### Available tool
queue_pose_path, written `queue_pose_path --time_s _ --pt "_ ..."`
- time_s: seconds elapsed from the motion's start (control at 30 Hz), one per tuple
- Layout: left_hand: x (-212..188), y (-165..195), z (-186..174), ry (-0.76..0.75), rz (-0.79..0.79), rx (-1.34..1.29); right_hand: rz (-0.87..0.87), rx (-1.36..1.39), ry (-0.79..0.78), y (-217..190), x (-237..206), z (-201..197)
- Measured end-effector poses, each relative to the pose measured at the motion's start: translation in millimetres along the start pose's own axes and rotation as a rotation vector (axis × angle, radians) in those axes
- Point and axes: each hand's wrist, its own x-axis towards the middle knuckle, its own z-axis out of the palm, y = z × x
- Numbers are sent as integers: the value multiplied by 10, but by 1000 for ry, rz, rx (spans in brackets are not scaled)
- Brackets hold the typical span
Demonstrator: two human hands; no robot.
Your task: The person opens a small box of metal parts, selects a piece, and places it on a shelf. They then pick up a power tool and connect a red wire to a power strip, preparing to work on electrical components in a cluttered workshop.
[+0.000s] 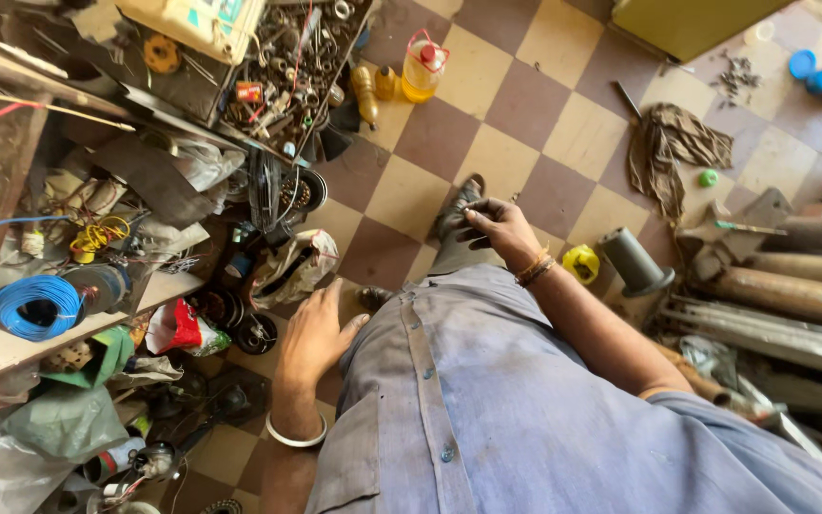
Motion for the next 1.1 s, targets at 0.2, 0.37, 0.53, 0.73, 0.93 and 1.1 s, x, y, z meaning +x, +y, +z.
queue_pose_path --time_s 0.2,0.37,0.53,0.73,0.93,1.1 --pt "986 664 -23 -55 -7 175 -122 -63 -30 -313 421 -642" --pt "1942 1602 -93 -110 171 259 -121 40 140 -637 475 -1687" --pt "2726 2503 -149 -36 507 227 -221 132 429 -811 310 -2751" --pt "3477 3260 10 -295 488 411 -188 317 624 -630 76 -3417" --pt "4422 3897 288 -532 588 491 2 423 840 -536 60 -3566" --pt "5384 4669 301 -499 677 629 15 476 955 -821 355 -3966"
